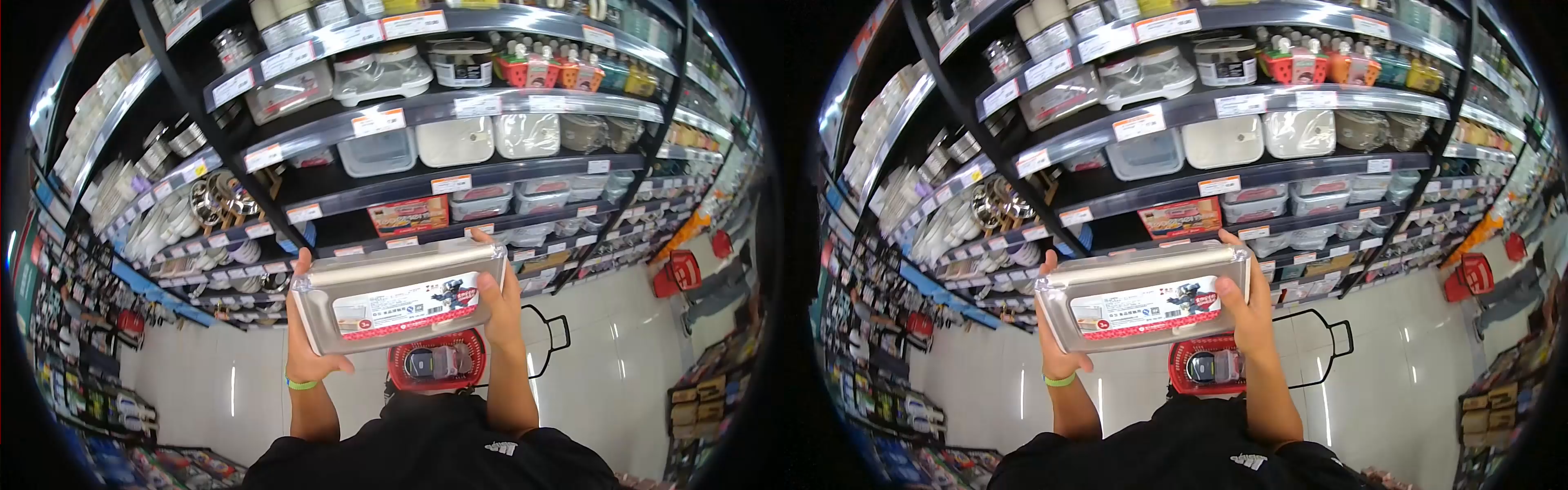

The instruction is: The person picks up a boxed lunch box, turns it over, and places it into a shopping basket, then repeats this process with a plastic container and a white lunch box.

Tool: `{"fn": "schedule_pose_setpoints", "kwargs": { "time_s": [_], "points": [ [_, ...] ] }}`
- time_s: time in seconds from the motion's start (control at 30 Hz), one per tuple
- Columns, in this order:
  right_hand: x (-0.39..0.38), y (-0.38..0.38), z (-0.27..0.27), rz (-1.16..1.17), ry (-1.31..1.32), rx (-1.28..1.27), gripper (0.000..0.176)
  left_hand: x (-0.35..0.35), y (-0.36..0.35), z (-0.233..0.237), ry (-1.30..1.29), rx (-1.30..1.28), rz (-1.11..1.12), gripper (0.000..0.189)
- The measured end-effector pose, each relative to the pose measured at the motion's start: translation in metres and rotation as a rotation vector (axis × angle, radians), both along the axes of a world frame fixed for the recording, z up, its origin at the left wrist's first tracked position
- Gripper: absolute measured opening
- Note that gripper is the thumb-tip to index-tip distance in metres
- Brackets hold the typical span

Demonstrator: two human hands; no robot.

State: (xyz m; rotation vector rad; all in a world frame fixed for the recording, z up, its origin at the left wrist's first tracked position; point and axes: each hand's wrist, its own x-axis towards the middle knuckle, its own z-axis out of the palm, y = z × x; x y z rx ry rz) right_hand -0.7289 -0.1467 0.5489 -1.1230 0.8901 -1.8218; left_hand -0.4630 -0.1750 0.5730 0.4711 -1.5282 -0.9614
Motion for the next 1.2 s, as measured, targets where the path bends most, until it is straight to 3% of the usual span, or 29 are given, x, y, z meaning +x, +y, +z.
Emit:
{"fn": "schedule_pose_setpoints", "kwargs": {
  "time_s": [0.07, 0.17, 0.47, 0.57, 0.7, 0.9, 0.93, 0.97, 1.03, 1.07, 1.2],
  "points": [
    [0.001, -0.002, -0.004, 0.070, -0.019, 0.037, 0.067, 0.013, 0.012, -0.009, -0.147, 0.002, -0.022, 0.157],
    [0.002, -0.003, -0.015, 0.161, -0.045, 0.095, 0.064, 0.021, 0.025, -0.019, -0.284, -0.077, 0.098, 0.161],
    [0.005, -0.007, -0.018, 0.286, -0.173, 0.204, 0.061, 0.022, 0.030, -0.021, -0.275, -0.194, 0.082, 0.146],
    [0.008, -0.010, -0.020, 0.252, -0.173, 0.188, 0.061, 0.027, 0.018, -0.016, -0.334, -0.298, 0.098, 0.139],
    [0.009, -0.009, -0.026, 0.239, -0.232, 0.100, 0.065, 0.036, 0.006, -0.005, -0.345, -0.232, 0.097, 0.134],
    [0.029, -0.011, -0.013, 0.316, -0.300, -0.331, 0.097, 0.044, -0.022, -0.003, -0.227, -0.166, 0.147, 0.140],
    [0.036, -0.005, 0.006, 0.226, -0.341, -0.187, 0.117, 0.043, -0.024, -0.001, -0.184, -0.150, 0.150, 0.139],
    [0.037, -0.005, 0.006, 0.219, -0.338, -0.190, 0.117, 0.043, -0.026, 0.002, -0.139, -0.133, 0.154, 0.139],
    [0.039, -0.004, 0.006, 0.192, -0.116, -0.276, 0.134, 0.044, -0.028, 0.005, -0.100, -0.084, 0.139, 0.137],
    [0.043, 0.000, 0.010, 0.168, -0.166, -0.202, 0.144, 0.045, -0.029, 0.006, -0.098, -0.077, 0.125, 0.136],
    [0.047, 0.000, 0.008, 0.153, -0.145, -0.209, 0.143, 0.049, -0.023, 0.002, -0.134, -0.090, 0.116, 0.132]
  ]
}}
